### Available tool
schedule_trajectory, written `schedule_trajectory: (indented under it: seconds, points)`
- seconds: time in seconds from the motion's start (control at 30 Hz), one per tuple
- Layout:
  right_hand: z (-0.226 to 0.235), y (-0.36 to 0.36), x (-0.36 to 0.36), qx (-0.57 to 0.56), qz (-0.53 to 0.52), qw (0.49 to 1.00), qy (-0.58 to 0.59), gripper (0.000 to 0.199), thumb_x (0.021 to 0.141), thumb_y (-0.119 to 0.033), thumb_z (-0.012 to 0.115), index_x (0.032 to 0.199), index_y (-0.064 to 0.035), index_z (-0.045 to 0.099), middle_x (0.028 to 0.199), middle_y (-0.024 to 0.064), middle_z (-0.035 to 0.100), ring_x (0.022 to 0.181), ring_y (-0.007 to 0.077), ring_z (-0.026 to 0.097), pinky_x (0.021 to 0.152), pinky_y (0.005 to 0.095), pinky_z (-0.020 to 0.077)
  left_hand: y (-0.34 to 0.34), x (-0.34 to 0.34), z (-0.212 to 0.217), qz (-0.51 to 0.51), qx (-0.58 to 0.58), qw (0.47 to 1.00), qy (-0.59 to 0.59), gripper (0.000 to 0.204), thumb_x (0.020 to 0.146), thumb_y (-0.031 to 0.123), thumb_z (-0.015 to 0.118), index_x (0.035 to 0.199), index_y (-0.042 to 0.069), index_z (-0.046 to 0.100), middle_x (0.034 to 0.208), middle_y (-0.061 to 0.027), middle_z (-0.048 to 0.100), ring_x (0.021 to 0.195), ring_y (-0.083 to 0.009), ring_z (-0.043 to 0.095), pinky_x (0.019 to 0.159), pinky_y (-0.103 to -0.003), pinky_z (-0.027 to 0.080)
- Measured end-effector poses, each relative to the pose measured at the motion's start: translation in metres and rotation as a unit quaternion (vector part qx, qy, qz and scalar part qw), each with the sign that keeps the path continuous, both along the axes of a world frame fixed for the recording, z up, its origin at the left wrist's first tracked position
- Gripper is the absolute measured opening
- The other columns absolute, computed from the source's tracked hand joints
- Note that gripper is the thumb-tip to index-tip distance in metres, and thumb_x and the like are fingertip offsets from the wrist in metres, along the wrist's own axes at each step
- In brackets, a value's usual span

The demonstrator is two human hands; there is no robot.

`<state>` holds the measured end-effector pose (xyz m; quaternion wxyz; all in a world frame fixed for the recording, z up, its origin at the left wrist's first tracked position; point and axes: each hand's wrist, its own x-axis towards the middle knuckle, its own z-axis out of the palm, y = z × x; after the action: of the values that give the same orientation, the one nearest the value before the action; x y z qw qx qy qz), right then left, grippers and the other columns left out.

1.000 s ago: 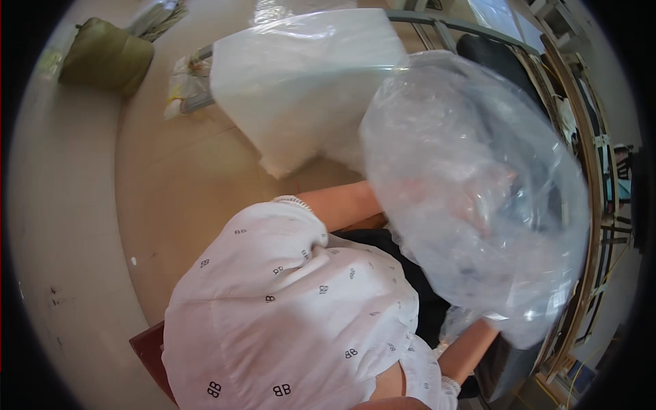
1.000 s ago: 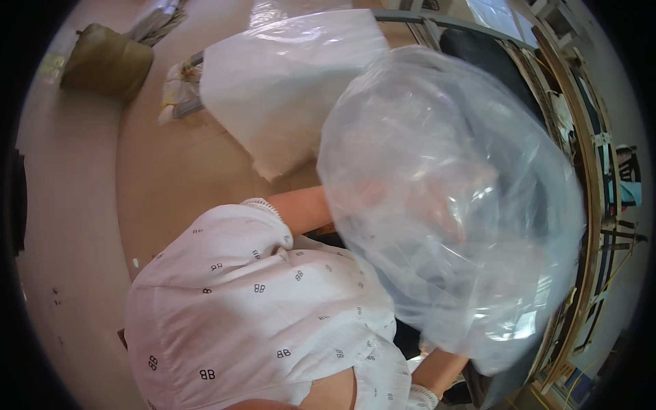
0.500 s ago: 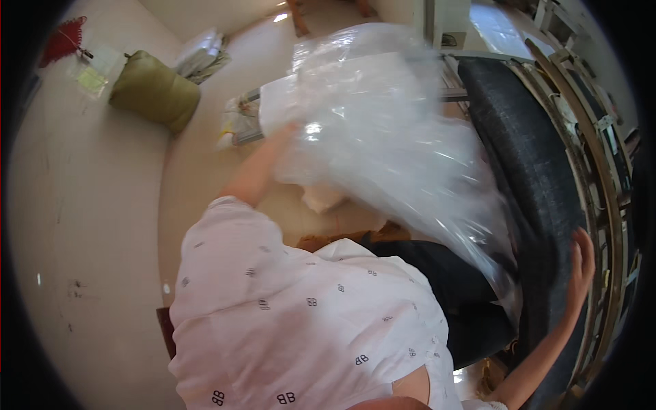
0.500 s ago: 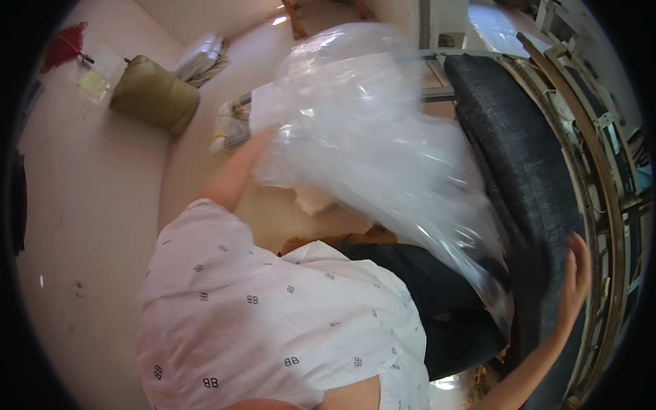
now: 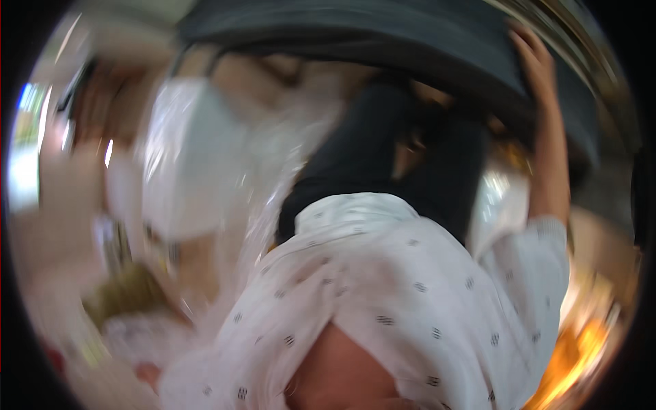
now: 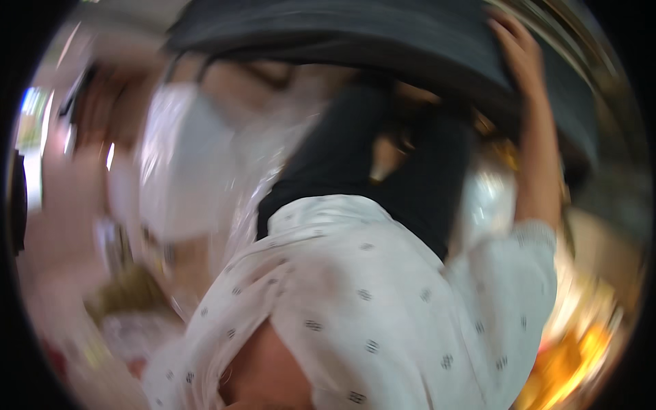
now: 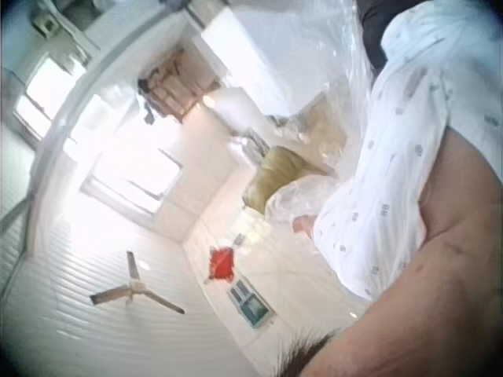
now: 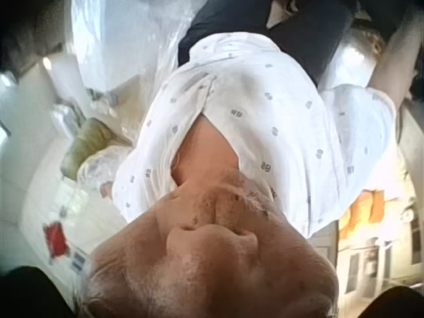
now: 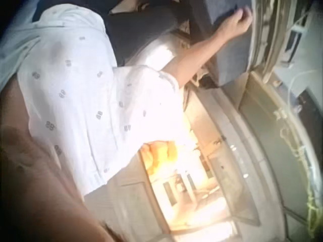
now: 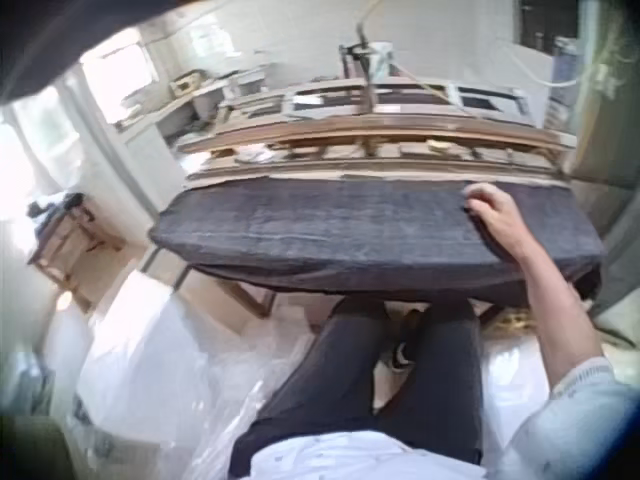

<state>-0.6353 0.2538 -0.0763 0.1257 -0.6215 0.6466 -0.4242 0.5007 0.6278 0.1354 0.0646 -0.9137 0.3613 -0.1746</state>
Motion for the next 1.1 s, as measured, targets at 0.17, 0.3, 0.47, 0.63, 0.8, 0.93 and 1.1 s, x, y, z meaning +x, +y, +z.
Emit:
schedule_trajectory:
  seconds: [0.17, 0.3, 0.47, 0.63, 0.8, 0.93, 1.1]
  points:
    - [0.011, 0.084, -0.018, -0.184, -0.108, 0.957, -0.198, 0.017, 0.088, -0.014, 0.048, 0.098, -0.0046, 0.058, 0.08, -0.0001, 0.056, 0.071, 0.0069, 0.051, 0.063, 0.021, 0.042, -0.364, -0.046, -0.114, -0.228, 0.038, 0.973, 0.016, 0.041, 0.087, 0.032, 0.047, 0.114, 0.002, 0.053, 0.111, -0.0166, 0.055, 0.102, -0.0325, 0.052, 0.084, -0.041, 0.043]
    - [-0.006, 0.277, -0.117, -0.081, -0.383, 0.918, -0.065, 0.02, 0.09, -0.02, 0.046, 0.096, -0.0048, 0.057, 0.071, -0.0022, 0.055, 0.061, 0.0052, 0.049, 0.056, 0.0213, 0.0406, -0.385, -0.287, -0.251, -0.387, 0.087, 0.916, 0.056, 0.041, 0.087, 0.031, 0.047, 0.115, 0.002, 0.052, 0.113, -0.0172, 0.055, 0.104, -0.0331, 0.052, 0.085, -0.041, 0.043]
    - [-0.116, 0.406, -0.154, 0.03, -0.539, 0.822, -0.178, 0.028, 0.086, -0.027, 0.046, 0.096, -0.0053, 0.061, 0.079, 0.004, 0.063, 0.062, 0.0097, 0.056, 0.054, 0.0226, 0.0437, -0.455, -0.586, -0.198, -0.698, -0.181, 0.692, -0.05, 0.02, 0.087, 0.02, 0.054, 0.102, 0.009, 0.062, 0.096, -0.0053, 0.064, 0.085, -0.0219, 0.06, 0.075, -0.031, 0.041]
    - [-0.24, 0.437, -0.127, 0.105, -0.642, 0.693, -0.311, 0.025, 0.081, -0.031, 0.054, 0.087, -0.0069, 0.06, 0.073, 0.0042, 0.059, 0.056, 0.0128, 0.055, 0.048, 0.026, 0.043, -0.487, -0.753, -0.178, -0.826, -0.236, 0.511, -0.027, 0.013, 0.084, 0.012, 0.059, 0.096, 0.006, 0.063, 0.086, -0.0052, 0.064, 0.073, -0.0179, 0.058, 0.067, -0.027, 0.041]
    - [-0.321, 0.383, -0.12, 0.153, -0.65, 0.662, -0.34, 0.034, 0.083, -0.036, 0.053, 0.083, -0.0022, 0.057, 0.066, 0.0077, 0.057, 0.051, 0.0164, 0.056, 0.047, 0.0309, 0.047, -0.487, -0.85, -0.178, -0.861, -0.198, 0.454, 0.112, 0.014, 0.085, 0.009, 0.057, 0.097, 0.003, 0.062, 0.085, -0.0051, 0.064, 0.072, -0.0161, 0.059, 0.066, -0.024, 0.043]
    - [-0.306, 0.336, -0.095, 0.331, -0.714, 0.603, -0.133, 0.053, 0.078, -0.047, 0.056, 0.089, 0.0044, 0.056, 0.083, 0.0203, 0.062, 0.082, 0.033, 0.061, 0.072, 0.0393, 0.0482, -0.494, -0.893, -0.198, -0.803, -0.13, 0.49, 0.313, 0.018, 0.087, 0.012, 0.055, 0.099, 0.0, 0.06, 0.085, -0.0053, 0.062, 0.075, -0.0123, 0.057, 0.071, -0.024, 0.044]
    - [-0.304, 0.374, -0.087, 0.393, -0.689, 0.585, -0.169, 0.037, 0.08, -0.035, 0.058, 0.093, 0.0002, 0.055, 0.092, 0.0179, 0.061, 0.093, 0.028, 0.06, 0.077, 0.0361, 0.0479, -0.534, -0.896, -0.208, -0.733, -0.043, 0.551, 0.396, 0.022, 0.087, 0.015, 0.055, 0.103, -0.001, 0.057, 0.089, -0.0043, 0.059, 0.08, -0.0106, 0.054, 0.077, -0.023, 0.042]
